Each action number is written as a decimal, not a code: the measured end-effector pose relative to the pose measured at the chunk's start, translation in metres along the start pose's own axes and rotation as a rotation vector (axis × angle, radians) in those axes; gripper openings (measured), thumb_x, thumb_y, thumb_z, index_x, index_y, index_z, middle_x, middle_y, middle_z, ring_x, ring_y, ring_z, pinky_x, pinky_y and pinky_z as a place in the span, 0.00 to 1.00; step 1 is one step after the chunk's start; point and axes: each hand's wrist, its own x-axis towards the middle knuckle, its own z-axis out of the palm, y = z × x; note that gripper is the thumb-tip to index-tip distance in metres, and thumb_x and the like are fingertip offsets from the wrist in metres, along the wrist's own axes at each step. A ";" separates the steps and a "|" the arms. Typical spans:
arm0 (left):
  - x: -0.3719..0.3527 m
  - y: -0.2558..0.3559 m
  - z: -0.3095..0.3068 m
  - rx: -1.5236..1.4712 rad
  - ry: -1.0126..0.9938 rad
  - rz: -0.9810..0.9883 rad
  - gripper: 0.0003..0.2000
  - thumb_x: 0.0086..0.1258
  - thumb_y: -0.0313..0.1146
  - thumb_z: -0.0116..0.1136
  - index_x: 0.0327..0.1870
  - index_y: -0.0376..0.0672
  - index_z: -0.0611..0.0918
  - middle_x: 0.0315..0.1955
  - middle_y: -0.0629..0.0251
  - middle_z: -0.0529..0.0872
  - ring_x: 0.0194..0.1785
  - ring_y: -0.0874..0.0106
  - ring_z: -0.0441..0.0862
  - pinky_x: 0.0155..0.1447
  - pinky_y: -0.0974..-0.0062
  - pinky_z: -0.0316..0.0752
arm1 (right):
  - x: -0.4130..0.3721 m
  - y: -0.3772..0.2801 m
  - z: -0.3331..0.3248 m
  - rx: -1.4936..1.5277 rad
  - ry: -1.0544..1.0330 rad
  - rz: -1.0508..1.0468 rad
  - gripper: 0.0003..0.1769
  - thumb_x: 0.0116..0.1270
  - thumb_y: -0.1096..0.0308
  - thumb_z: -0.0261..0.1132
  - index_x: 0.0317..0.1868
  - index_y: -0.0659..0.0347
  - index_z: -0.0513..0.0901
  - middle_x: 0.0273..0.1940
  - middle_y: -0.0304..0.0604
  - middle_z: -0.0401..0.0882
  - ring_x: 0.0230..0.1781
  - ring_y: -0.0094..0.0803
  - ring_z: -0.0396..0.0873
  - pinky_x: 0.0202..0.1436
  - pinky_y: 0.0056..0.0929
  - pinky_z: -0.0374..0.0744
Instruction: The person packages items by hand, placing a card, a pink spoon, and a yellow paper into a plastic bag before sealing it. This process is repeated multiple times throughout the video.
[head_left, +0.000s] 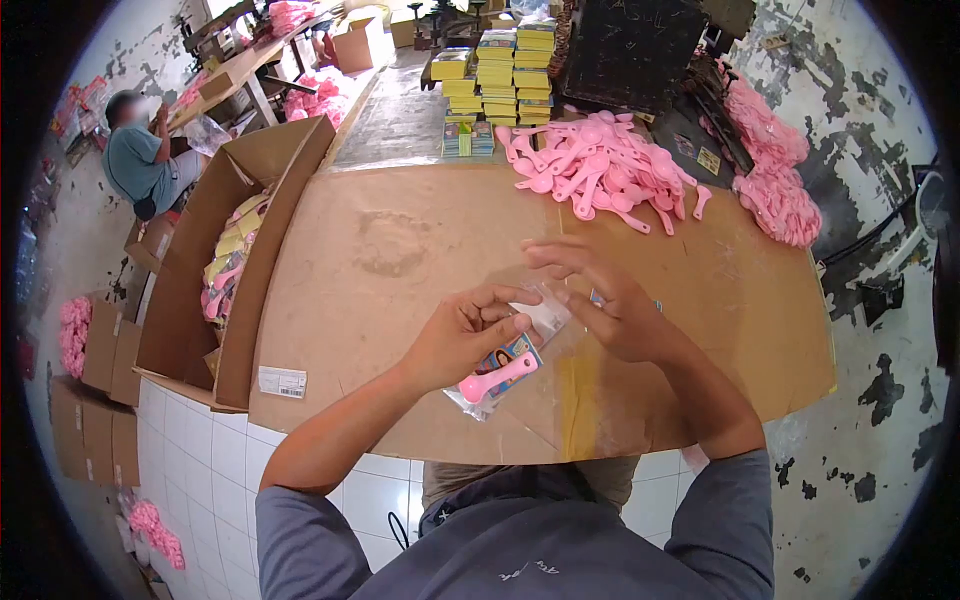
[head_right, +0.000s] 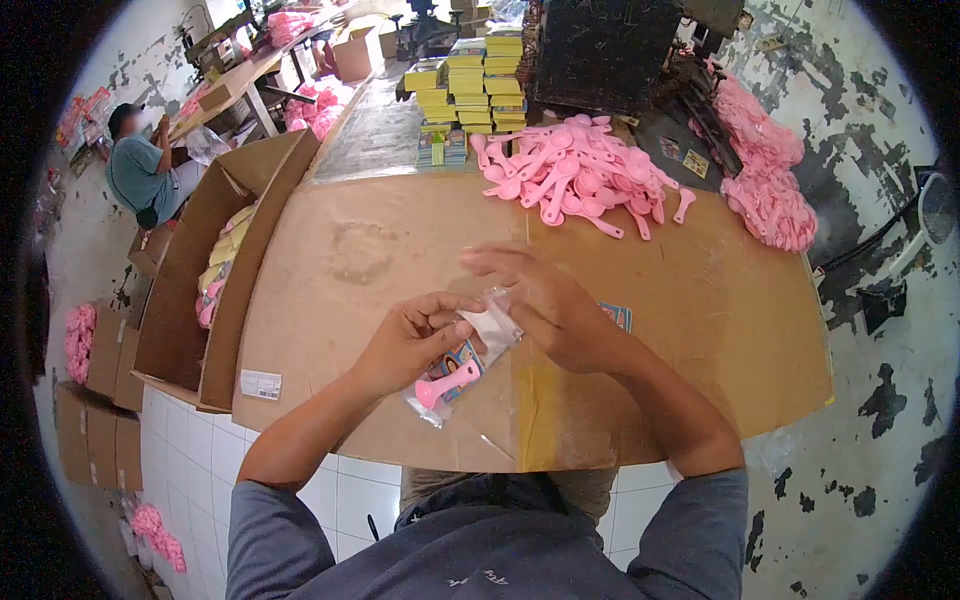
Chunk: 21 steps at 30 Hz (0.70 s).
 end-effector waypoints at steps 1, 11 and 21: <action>-0.001 0.000 0.000 -0.021 -0.038 0.006 0.16 0.81 0.33 0.60 0.65 0.38 0.80 0.40 0.64 0.93 0.40 0.85 0.85 0.46 0.81 0.79 | 0.004 -0.006 -0.002 -0.117 -0.026 -0.096 0.12 0.73 0.72 0.65 0.54 0.61 0.86 0.57 0.46 0.83 0.64 0.41 0.79 0.67 0.37 0.76; -0.006 0.014 0.004 0.292 0.014 0.446 0.25 0.75 0.27 0.62 0.72 0.39 0.74 0.70 0.56 0.78 0.73 0.67 0.74 0.76 0.66 0.69 | 0.017 -0.068 -0.034 -0.627 -0.114 -0.375 0.06 0.62 0.72 0.73 0.39 0.58 0.88 0.47 0.38 0.86 0.52 0.40 0.83 0.53 0.38 0.79; -0.016 0.024 0.022 0.397 0.057 0.488 0.21 0.78 0.26 0.60 0.70 0.37 0.76 0.57 0.58 0.89 0.59 0.68 0.87 0.65 0.70 0.78 | 0.011 -0.070 -0.022 -0.409 -0.054 0.018 0.08 0.64 0.74 0.73 0.43 0.63 0.89 0.32 0.42 0.85 0.29 0.33 0.82 0.34 0.30 0.78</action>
